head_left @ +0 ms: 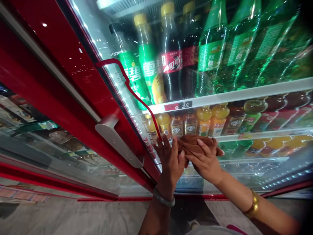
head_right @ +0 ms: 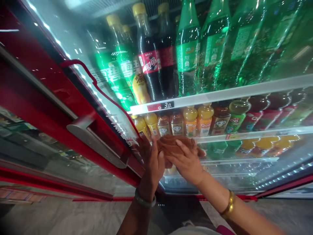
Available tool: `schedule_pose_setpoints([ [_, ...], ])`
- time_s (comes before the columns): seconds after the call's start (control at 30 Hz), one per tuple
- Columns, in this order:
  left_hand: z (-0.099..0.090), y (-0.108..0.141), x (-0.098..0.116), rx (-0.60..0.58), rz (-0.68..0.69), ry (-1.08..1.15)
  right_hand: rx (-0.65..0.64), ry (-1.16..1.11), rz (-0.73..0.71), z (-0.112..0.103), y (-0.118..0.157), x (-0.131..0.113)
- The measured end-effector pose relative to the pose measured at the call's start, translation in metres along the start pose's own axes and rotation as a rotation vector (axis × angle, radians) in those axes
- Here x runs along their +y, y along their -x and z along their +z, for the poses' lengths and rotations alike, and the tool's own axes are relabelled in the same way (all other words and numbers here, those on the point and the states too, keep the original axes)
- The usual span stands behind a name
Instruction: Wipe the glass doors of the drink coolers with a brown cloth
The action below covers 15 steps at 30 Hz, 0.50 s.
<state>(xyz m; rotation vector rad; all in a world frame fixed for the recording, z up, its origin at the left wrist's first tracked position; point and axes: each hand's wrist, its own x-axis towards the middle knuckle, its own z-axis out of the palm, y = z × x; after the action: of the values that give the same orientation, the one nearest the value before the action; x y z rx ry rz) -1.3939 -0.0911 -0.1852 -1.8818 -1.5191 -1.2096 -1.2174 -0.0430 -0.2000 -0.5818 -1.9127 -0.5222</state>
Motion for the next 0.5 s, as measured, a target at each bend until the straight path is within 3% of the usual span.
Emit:
schedule_pose_setpoints([
  [0.13, 0.009, 0.002, 0.006, 0.044, -0.013, 0.038, 0.034, 0.031, -0.080, -0.020, -0.023, 0.032],
  [0.23, 0.017, 0.001, 0.016, 0.028, -0.027, 0.019, 0.104, 0.089, 0.041, -0.036, -0.003, 0.054],
  [0.37, 0.029, 0.001, 0.033, 0.041, -0.086, 0.041, 0.054, 0.121, 0.134, -0.030, 0.034, 0.043],
  [0.5, 0.041, 0.000, 0.047, 0.093, -0.134, 0.136, 0.001, 0.080, 0.012, -0.031, 0.015, 0.045],
])
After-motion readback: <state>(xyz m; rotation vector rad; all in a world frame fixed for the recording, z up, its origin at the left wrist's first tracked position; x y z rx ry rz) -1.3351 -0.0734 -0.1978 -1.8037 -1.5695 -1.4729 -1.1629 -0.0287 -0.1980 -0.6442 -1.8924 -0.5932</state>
